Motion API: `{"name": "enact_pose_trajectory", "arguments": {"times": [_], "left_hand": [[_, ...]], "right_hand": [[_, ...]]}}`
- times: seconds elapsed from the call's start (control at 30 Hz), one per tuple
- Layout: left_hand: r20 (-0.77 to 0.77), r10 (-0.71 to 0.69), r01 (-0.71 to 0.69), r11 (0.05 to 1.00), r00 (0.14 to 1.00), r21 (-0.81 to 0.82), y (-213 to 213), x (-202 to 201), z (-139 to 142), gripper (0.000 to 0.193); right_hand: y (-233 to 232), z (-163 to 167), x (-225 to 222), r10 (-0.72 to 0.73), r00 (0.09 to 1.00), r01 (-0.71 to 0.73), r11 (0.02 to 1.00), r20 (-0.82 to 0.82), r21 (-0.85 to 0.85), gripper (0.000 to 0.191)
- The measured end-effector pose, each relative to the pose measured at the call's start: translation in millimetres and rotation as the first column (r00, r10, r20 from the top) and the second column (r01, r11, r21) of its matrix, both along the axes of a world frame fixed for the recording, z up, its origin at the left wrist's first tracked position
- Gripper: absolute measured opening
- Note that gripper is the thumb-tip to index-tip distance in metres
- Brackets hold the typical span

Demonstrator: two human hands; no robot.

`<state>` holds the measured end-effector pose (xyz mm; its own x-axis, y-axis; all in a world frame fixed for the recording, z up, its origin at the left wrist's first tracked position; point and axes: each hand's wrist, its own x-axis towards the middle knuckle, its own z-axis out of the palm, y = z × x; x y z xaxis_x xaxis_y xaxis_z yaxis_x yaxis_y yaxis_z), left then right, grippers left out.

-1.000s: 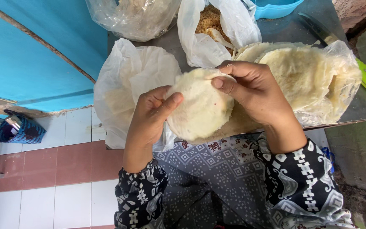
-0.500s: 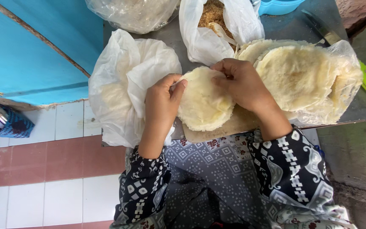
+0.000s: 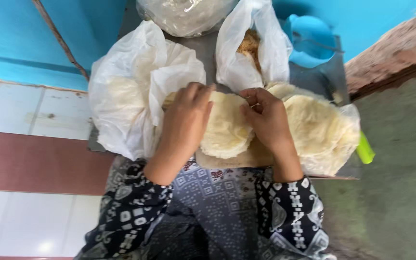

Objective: The person sits at a small table and peels thin translucent sheets off round pressed cakes by hand, one cake at a time. They press each cake with one hand, tear away a thin layer, spread it out, and stack the peeled sheets on the table with the finished cakes.

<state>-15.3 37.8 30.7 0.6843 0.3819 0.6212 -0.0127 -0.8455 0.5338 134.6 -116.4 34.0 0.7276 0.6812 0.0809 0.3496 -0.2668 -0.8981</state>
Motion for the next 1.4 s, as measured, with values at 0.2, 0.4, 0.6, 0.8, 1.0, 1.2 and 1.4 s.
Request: {"name": "enact_pose_trajectory", "arguments": {"times": [0.2, 0.4, 0.6, 0.8, 1.0, 1.2, 1.4], "left_hand": [[-0.141, -0.106, 0.130, 0.976, 0.984, 0.173, -24.1, -2.4, 4.8, 0.037], [-0.123, -0.123, 0.135, 0.986, 0.985, 0.098, -29.0, -15.5, 2.1, 0.041], [-0.308, -0.076, 0.144, 0.968, 0.948, 0.205, -22.0, 6.8, -16.9, 0.045], [-0.432, -0.135, 0.234, 0.955, 0.892, 0.184, -14.0, -1.4, -24.3, 0.076], [-0.442, -0.139, 0.239, 0.954, 0.886, 0.179, -15.2, -0.8, -22.2, 0.077], [-0.421, -0.230, 0.290, 0.953, 0.877, 0.084, -10.6, -4.0, -16.3, 0.070], [-0.187, -0.282, 0.287, 0.958, 0.941, -0.002, -9.6, -11.5, 5.3, 0.064]], "right_hand": [[4.6, 3.7, -16.3, -0.020, 0.945, 0.032, 0.999, 0.325, -0.031, 0.032], [12.0, 8.2, -23.0, -0.016, 0.916, 0.037, 0.998, 0.402, -0.045, 0.032], [7.4, 7.8, -21.0, -0.029, 0.908, 0.040, 0.999, 0.418, -0.017, 0.030], [-11.2, 26.1, -22.9, -0.093, 0.897, 0.110, 0.994, 0.431, -0.014, 0.027], [-81.0, 57.9, -11.3, -0.009, 0.883, 0.247, 0.860, 0.470, -0.447, 0.017], [-91.6, 31.1, -2.4, 0.031, 0.854, 0.149, 0.942, 0.519, -0.302, 0.021], [-107.9, 21.7, 16.3, -0.126, 0.972, 0.163, 0.970, 0.201, -0.182, 0.012]]}}
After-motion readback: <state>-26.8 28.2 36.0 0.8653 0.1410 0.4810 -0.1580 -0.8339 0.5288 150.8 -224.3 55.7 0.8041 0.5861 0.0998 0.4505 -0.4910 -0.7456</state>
